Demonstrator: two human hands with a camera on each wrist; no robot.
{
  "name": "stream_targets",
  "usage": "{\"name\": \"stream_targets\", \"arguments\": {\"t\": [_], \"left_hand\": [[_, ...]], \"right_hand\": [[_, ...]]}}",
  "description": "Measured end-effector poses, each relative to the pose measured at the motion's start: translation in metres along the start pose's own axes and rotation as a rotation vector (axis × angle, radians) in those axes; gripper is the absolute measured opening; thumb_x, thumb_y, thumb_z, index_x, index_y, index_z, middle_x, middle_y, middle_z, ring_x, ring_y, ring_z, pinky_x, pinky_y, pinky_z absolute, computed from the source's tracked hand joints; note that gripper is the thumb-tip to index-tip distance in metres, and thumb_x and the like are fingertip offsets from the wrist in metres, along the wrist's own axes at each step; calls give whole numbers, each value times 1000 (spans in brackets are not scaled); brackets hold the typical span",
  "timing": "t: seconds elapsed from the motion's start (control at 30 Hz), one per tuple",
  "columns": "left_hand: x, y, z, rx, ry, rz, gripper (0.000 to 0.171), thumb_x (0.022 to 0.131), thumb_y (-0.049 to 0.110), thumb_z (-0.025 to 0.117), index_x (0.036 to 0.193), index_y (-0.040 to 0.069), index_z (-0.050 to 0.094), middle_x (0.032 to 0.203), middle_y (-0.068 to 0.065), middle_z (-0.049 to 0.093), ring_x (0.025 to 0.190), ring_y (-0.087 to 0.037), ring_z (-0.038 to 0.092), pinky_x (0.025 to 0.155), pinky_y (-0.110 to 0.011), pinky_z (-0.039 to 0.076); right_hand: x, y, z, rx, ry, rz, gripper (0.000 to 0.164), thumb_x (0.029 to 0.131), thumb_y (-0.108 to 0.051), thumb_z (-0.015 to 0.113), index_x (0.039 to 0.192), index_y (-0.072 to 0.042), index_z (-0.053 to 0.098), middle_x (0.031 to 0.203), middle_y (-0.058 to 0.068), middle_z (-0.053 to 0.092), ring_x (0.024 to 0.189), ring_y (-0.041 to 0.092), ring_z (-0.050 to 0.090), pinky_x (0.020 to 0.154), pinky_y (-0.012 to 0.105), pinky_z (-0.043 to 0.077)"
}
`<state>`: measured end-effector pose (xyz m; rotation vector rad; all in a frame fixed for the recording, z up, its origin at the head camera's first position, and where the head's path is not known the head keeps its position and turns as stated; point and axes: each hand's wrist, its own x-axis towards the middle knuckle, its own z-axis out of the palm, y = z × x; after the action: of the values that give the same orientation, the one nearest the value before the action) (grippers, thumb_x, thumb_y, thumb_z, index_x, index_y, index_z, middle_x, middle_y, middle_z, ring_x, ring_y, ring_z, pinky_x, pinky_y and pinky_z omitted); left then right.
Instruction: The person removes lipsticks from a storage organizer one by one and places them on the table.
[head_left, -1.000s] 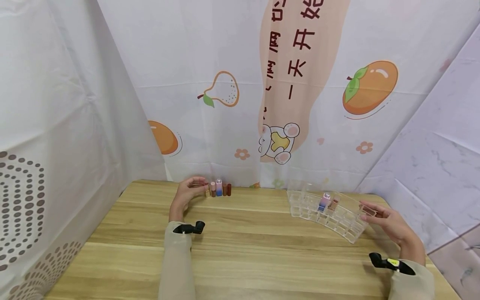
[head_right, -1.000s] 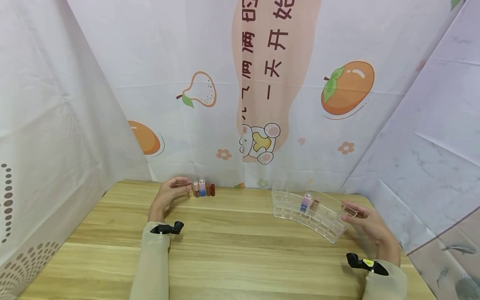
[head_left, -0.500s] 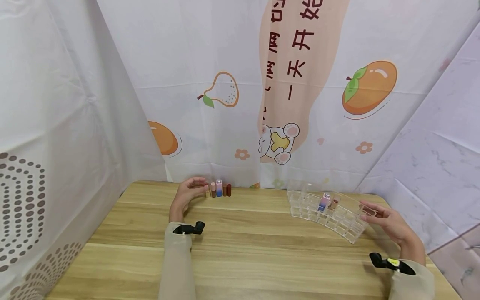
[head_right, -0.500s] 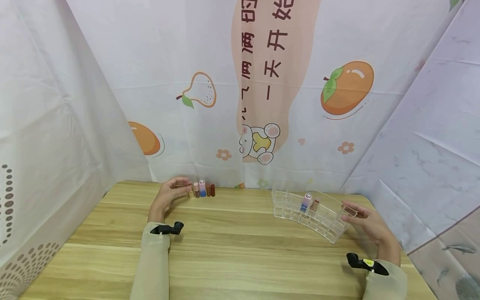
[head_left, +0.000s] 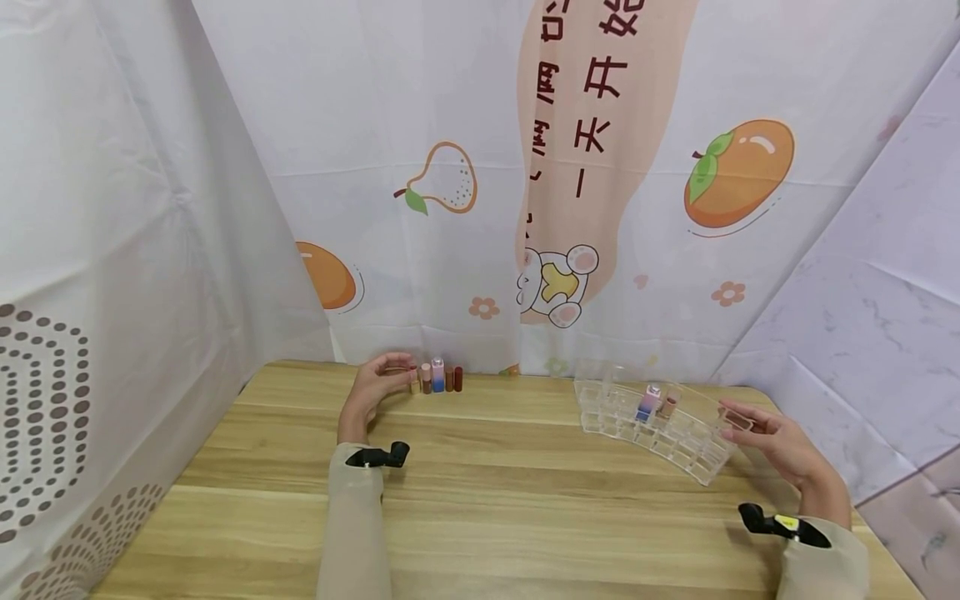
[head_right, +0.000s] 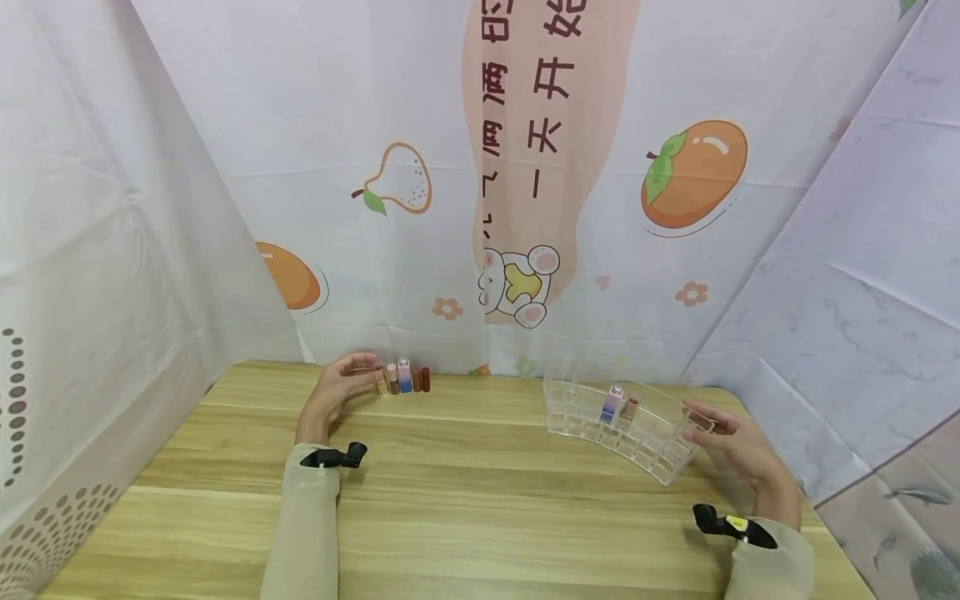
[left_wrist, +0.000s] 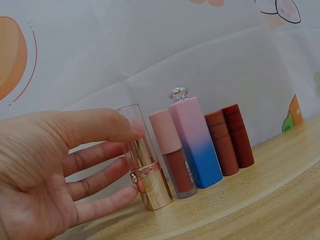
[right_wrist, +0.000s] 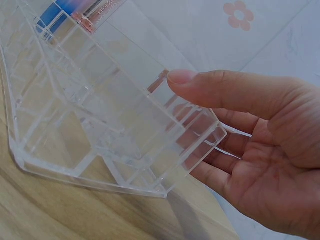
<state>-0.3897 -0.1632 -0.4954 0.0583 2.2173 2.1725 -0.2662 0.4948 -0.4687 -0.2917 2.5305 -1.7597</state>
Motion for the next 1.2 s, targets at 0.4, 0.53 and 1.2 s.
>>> {"name": "stream_targets", "arguments": {"t": [0.4, 0.53, 1.2], "left_hand": [[-1, 5, -1, 17, -29, 18, 49, 91, 7, 76, 137, -1, 58, 128, -13, 63, 100, -10, 66, 88, -31, 60], [-2, 9, -1, 38, -47, 32, 50, 93, 8, 75, 138, 0, 57, 137, -20, 60, 101, -10, 65, 92, -37, 59], [-14, 36, -7, 100, -16, 180, 49, 94, 7, 73, 138, -6, 56, 129, -17, 63, 115, -20, 61, 90, -19, 53]], "right_hand": [[0, -1, 0, -4, 6, 2, 51, 100, 3, 59, 148, -14, 55, 125, -30, 63, 111, -14, 55, 84, 7, 48], [0, -1, -1, 4, 1, 1, 52, 100, 3, 58, 148, -16, 55, 126, -30, 63, 112, -15, 54, 84, 6, 48], [0, -2, 0, -26, 8, -6, 51, 100, 1, 60, 149, -10, 52, 125, -30, 63, 110, -12, 56, 83, 9, 50]]}}
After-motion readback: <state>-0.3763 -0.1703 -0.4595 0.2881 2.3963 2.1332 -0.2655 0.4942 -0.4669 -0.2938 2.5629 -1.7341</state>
